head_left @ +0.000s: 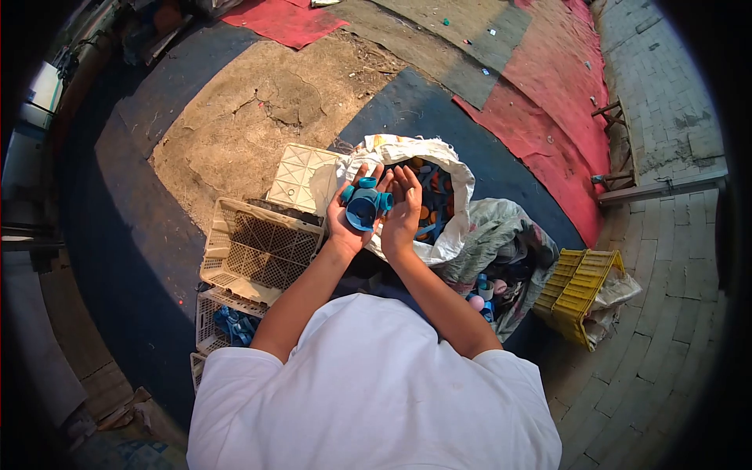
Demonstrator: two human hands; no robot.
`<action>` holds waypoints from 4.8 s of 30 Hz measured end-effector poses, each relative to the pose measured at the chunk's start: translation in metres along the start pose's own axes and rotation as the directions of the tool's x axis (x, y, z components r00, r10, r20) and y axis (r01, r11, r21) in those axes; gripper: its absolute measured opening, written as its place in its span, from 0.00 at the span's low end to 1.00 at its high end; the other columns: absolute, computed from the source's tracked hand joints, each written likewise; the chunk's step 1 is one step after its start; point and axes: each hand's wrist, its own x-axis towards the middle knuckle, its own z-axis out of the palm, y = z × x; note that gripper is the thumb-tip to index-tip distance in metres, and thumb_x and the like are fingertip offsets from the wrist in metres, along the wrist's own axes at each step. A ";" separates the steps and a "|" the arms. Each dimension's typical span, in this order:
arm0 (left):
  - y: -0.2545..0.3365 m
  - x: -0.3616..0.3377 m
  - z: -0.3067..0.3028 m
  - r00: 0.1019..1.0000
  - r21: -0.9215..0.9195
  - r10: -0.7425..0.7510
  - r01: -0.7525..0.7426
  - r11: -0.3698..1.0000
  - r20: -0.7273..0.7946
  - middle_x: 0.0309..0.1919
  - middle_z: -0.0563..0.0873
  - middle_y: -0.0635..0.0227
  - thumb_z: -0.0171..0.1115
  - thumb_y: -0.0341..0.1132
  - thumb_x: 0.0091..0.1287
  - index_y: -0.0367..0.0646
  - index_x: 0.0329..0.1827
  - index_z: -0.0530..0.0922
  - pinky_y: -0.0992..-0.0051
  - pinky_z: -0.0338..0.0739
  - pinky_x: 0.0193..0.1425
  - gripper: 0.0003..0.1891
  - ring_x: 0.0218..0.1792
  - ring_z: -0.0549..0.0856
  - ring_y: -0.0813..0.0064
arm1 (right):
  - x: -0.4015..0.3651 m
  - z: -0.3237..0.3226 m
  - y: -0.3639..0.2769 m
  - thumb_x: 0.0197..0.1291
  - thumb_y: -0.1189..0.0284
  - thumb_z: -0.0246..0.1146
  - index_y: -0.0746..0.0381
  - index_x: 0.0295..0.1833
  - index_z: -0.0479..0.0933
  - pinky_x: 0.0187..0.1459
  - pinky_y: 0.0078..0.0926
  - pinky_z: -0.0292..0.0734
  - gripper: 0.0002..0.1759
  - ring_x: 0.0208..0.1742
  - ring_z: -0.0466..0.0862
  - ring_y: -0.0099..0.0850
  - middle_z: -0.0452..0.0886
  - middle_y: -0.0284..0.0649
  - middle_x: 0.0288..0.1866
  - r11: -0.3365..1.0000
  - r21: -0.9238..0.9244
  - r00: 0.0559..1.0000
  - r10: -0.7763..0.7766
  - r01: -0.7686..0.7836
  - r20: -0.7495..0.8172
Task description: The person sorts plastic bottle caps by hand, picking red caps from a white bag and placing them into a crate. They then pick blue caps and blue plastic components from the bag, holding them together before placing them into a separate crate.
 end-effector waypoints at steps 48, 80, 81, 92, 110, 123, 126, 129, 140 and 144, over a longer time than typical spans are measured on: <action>0.014 -0.352 -0.048 0.300 0.130 0.912 -0.929 0.346 -0.280 0.62 0.81 0.52 0.48 0.42 0.81 0.41 0.61 0.76 0.53 0.66 0.79 0.17 0.69 0.78 0.52 | -0.276 0.072 0.108 0.69 0.63 0.57 0.63 0.62 0.74 0.66 0.37 0.76 0.21 0.62 0.79 0.36 0.76 0.41 0.61 0.484 -0.262 0.409 0.864 -0.835 0.293; 0.102 -0.554 -0.202 0.137 0.156 0.795 -0.948 0.279 -0.591 0.68 0.75 0.55 0.44 0.54 0.82 0.42 0.76 0.63 0.53 0.64 0.79 0.30 0.68 0.76 0.56 | -0.466 0.087 0.296 0.71 0.53 0.52 0.60 0.76 0.62 0.70 0.60 0.63 0.34 0.69 0.70 0.59 0.66 0.48 0.74 0.051 -0.662 0.081 0.997 -0.748 -0.014; 0.103 -0.553 -0.204 0.132 0.178 0.794 -0.941 0.289 -0.593 0.69 0.74 0.55 0.45 0.54 0.81 0.42 0.78 0.62 0.54 0.63 0.80 0.31 0.70 0.74 0.56 | -0.467 0.086 0.299 0.72 0.52 0.52 0.60 0.78 0.61 0.72 0.60 0.60 0.36 0.72 0.68 0.59 0.64 0.49 0.76 0.049 -0.668 0.091 0.995 -0.743 -0.029; 0.109 -0.564 -0.210 0.142 0.215 0.746 -0.908 0.360 -0.650 0.80 0.62 0.52 0.49 0.53 0.80 0.42 0.82 0.60 0.56 0.63 0.81 0.34 0.78 0.66 0.55 | -0.470 0.084 0.303 0.74 0.49 0.49 0.61 0.84 0.53 0.79 0.57 0.49 0.41 0.82 0.54 0.63 0.50 0.54 0.87 0.039 -0.689 0.084 0.996 -0.723 -0.031; 0.079 -0.578 -0.226 0.408 0.258 0.717 -0.738 0.623 -0.565 0.43 0.86 0.75 0.60 0.45 0.78 0.49 0.60 0.77 0.71 0.81 0.56 0.15 0.53 0.86 0.71 | -0.317 -0.057 0.199 0.71 0.66 0.59 0.61 0.60 0.80 0.46 0.27 0.82 0.17 0.44 0.88 0.29 0.87 0.41 0.51 0.122 -0.971 0.378 0.925 -0.206 0.036; 0.086 -0.386 -0.139 0.746 0.431 0.449 -0.239 0.870 -0.492 0.64 0.83 0.71 0.52 0.27 0.78 0.50 0.64 0.76 0.64 0.78 0.65 0.15 0.63 0.83 0.67 | -0.240 -0.140 0.043 0.69 0.66 0.65 0.66 0.55 0.84 0.47 0.25 0.81 0.17 0.42 0.88 0.26 0.89 0.40 0.43 0.379 -0.897 0.819 0.573 -0.226 0.036; 0.063 -0.343 -0.127 0.780 0.440 0.383 -0.155 0.884 -0.495 0.62 0.84 0.73 0.56 0.32 0.77 0.51 0.62 0.77 0.66 0.80 0.62 0.13 0.60 0.84 0.69 | -0.216 -0.152 0.034 0.69 0.66 0.65 0.67 0.56 0.83 0.50 0.26 0.82 0.17 0.44 0.88 0.28 0.89 0.41 0.44 0.444 -0.862 0.835 0.549 -0.247 0.043; 0.034 -0.302 -0.116 0.740 0.428 0.353 -0.098 0.899 -0.572 0.61 0.86 0.74 0.57 0.34 0.77 0.50 0.62 0.78 0.66 0.80 0.61 0.13 0.58 0.85 0.70 | -0.190 -0.168 0.032 0.69 0.65 0.65 0.66 0.57 0.83 0.54 0.28 0.82 0.18 0.49 0.89 0.30 0.89 0.43 0.49 0.482 -0.855 0.851 0.515 -0.192 0.099; -0.051 -0.157 -0.056 0.791 0.452 0.256 0.029 0.891 -0.556 0.60 0.84 0.68 0.54 0.38 0.75 0.46 0.67 0.74 0.63 0.78 0.63 0.19 0.58 0.84 0.65 | -0.076 -0.149 -0.072 0.65 0.74 0.67 0.65 0.48 0.85 0.41 0.30 0.81 0.09 0.37 0.86 0.34 0.87 0.43 0.40 0.566 -0.785 0.860 0.243 0.250 0.449; -0.065 -0.132 -0.033 0.826 0.405 0.276 -0.063 0.912 -0.492 0.59 0.84 0.67 0.52 0.44 0.74 0.46 0.63 0.76 0.62 0.75 0.64 0.20 0.60 0.83 0.63 | -0.025 -0.146 -0.064 0.65 0.75 0.66 0.64 0.48 0.84 0.41 0.32 0.81 0.08 0.37 0.86 0.36 0.86 0.43 0.43 0.521 -0.805 0.896 0.153 0.285 0.416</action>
